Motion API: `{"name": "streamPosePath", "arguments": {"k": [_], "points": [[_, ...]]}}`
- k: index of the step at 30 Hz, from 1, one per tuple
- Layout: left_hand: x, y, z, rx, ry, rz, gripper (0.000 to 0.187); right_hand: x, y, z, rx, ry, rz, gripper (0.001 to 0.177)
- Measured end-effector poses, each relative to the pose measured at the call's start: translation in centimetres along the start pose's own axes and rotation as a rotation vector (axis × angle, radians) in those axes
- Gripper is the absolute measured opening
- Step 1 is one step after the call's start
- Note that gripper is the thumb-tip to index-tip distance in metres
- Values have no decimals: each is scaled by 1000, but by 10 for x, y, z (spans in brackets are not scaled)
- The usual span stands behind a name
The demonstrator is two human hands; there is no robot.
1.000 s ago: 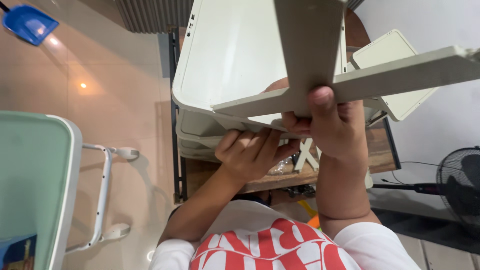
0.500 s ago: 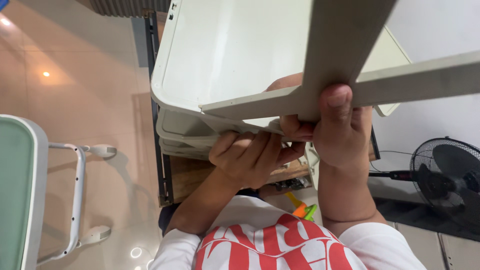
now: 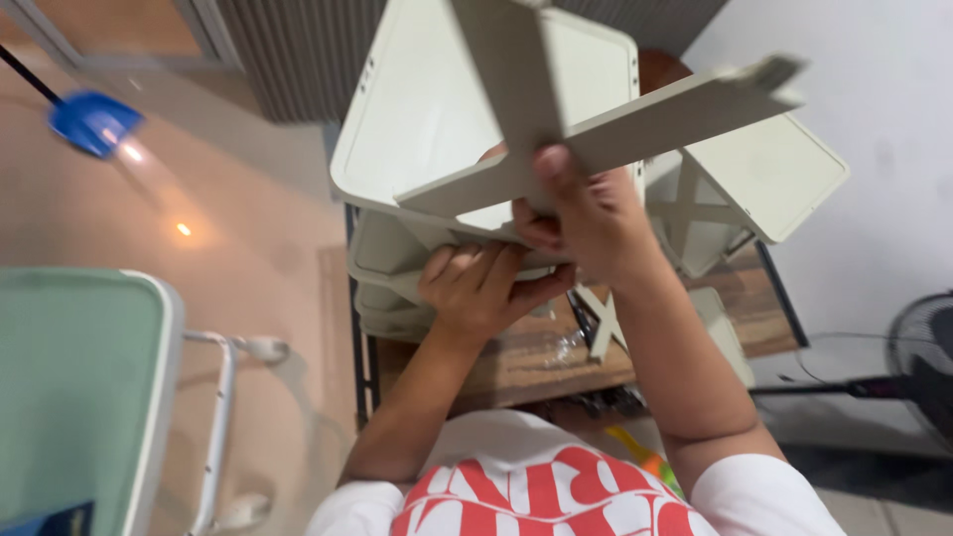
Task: The person assembles a multi-tier plastic shoe rack by connecting X-shaped side supports and snapping rectangular shelf panels into place on a wooden table.
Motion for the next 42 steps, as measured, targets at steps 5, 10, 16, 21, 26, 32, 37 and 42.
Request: {"name": "streamPosePath", "arguments": {"k": [5, 10, 16, 21, 26, 32, 37, 42], "points": [[-14, -4, -13, -54, -236, 25, 54, -25, -24, -41, -209, -321, -205, 52], [-17, -27, -77, -149, -367, -52, 53, -121, -59, -73, -322, -330, 44, 50], [-7, -11, -140, -557, -1172, -222, 78, -207, -120, -12, -126, -257, 406, 45], [-41, 20, -100, -957, -681, -464, 57, -263, -186, 118, 298, -512, 398, 39], [-39, 25, -89, -1102, -575, -259, 50, -305, -281, 262, 744, -530, 276, 36], [-33, 27, -103, -1128, -658, -80, 71, -329, -357, 347, 899, -755, 292, 41], [-18, 25, -129, -1064, -971, -306, 65, -287, -355, 392, 844, -1238, 166, 70], [-18, -4, -179, -1290, -1057, -228, 40, -281, -347, 414, 869, -1233, 332, 83]]}}
Point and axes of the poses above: each hand's wrist, its own y-axis towards the middle knuckle, its own x-axis out of the palm, z = x × y, the point moved 5 cm from there along y, towards the middle knuckle, and after that the axes turned 4 degrees about -x, right-handed, at the moved point
